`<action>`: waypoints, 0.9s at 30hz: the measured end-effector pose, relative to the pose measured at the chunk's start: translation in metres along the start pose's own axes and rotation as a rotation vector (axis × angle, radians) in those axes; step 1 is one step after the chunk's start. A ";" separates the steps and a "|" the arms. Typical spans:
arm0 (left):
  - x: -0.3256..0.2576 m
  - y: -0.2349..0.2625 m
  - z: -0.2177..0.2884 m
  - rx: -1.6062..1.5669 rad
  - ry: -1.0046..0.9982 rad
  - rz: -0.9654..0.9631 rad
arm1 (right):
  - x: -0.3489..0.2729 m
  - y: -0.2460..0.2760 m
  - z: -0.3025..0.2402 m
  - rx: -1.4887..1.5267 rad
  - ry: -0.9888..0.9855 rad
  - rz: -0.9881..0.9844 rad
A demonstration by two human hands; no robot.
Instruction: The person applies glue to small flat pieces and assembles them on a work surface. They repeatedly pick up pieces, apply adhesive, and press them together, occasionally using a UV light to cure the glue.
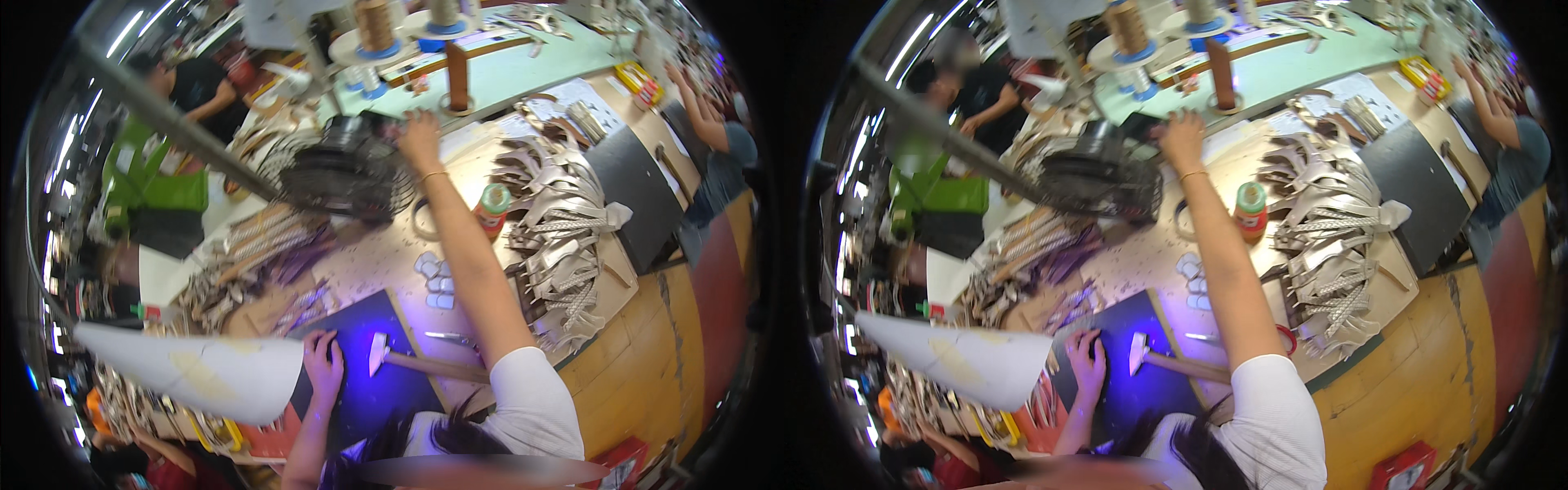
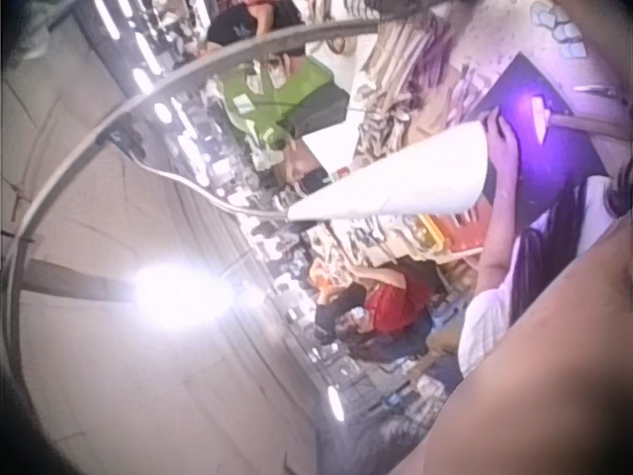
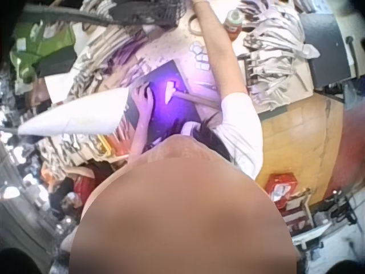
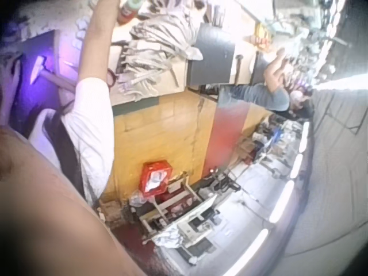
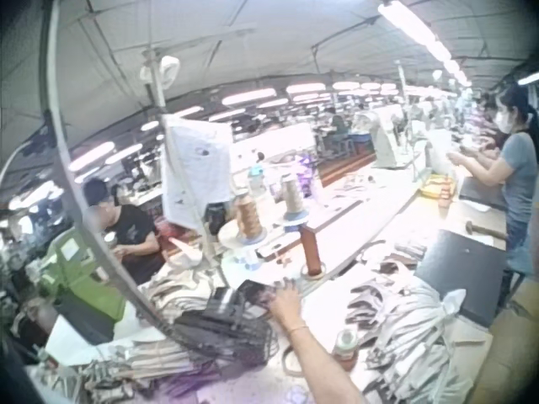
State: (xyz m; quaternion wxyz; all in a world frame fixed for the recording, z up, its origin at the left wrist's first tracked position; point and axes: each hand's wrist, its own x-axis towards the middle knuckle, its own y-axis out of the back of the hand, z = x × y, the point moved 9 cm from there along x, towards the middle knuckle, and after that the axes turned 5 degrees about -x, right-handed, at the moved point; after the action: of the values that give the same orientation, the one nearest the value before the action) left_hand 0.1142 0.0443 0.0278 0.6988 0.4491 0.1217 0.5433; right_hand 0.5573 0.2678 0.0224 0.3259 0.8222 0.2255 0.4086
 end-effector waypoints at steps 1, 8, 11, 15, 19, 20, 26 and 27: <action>-0.002 -0.002 -0.004 -0.029 0.045 -0.007 | 0.000 0.007 -0.002 0.006 0.063 0.073; -0.006 0.000 -0.011 0.065 -0.025 0.085 | -0.055 0.024 0.011 0.520 0.018 0.009; -0.010 -0.003 -0.018 -0.037 0.004 0.036 | -0.080 0.049 0.013 0.300 -0.060 -0.064; -0.013 0.006 -0.011 -0.098 -0.076 0.098 | -0.116 0.081 0.008 0.265 -0.094 -0.106; -0.017 0.015 -0.032 -0.331 0.147 0.173 | -0.166 0.115 0.015 0.403 -0.098 -0.215; -0.022 0.017 -0.040 -0.425 0.243 0.172 | -0.182 0.129 0.008 0.698 -0.089 -0.172; -0.079 0.059 -0.006 -0.701 0.336 -0.121 | -0.293 0.212 -0.026 0.652 -0.221 -0.405; -0.085 0.085 0.013 -0.796 0.248 -0.026 | -0.313 0.219 -0.039 0.706 -0.221 -0.473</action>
State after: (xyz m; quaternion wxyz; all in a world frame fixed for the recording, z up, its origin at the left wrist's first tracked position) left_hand 0.0348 -0.0355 0.0730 0.8046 0.0733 -0.0091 0.5892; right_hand 0.3720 -0.0683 0.0337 0.1318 0.8478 0.4969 0.1302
